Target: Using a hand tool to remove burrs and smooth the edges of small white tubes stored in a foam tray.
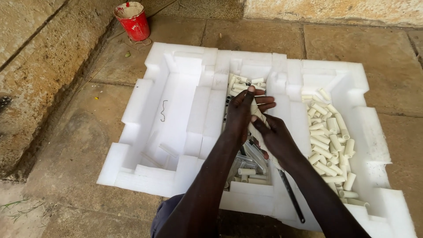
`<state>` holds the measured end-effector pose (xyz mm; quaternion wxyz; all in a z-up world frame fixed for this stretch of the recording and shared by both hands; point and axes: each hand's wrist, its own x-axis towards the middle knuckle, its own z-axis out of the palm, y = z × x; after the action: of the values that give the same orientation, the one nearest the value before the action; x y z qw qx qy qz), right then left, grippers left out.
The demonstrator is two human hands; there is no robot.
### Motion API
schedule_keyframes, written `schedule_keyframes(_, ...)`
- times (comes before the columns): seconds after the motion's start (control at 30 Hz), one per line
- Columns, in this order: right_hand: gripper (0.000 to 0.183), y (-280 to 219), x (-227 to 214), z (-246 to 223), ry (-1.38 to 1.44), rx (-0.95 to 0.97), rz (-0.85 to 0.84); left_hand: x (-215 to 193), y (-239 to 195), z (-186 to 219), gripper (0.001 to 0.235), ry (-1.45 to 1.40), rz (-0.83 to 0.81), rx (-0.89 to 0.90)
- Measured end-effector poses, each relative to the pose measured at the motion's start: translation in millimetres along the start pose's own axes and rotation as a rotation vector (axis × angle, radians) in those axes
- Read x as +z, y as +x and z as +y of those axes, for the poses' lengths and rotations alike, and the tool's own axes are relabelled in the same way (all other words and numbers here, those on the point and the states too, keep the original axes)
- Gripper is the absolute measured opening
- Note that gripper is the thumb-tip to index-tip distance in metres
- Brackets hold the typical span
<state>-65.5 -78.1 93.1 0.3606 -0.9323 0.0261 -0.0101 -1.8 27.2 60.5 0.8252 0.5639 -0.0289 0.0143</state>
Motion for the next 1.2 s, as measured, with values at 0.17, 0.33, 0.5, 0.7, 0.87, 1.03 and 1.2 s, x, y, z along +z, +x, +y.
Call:
schedule_keyframes(0.17,0.041,2,-31,3,1.383,0.161,-0.443,6,-5,14,0.043,-0.643,-0.534,-0.082)
schedule_keyframes(0.33,0.052,4,1,10,0.067,0.144,-0.116,6,19,-30,0.019,-0.300,-0.042,-0.084)
schedule_keyframes(0.5,0.050,-17,-22,8,0.132,0.078,-0.276,-21,38,-10,0.027,-0.397,0.404,-0.077)
schedule_keyframes(0.7,0.039,-16,-32,16,-0.068,-0.114,0.016,-7,19,-13,0.058,-0.123,0.153,-0.178)
schedule_keyframes(0.87,0.066,27,-24,52,-0.080,0.097,0.050,14,14,-43,0.044,0.132,0.058,-0.070)
schedule_keyframes(1.03,0.048,4,-56,20,0.375,0.127,-0.081,-3,25,-19,0.031,-0.163,0.042,-0.200)
schedule_keyframes(1.2,0.046,-14,-39,12,0.619,0.143,-0.285,-20,25,-13,0.041,-0.157,0.032,-0.218)
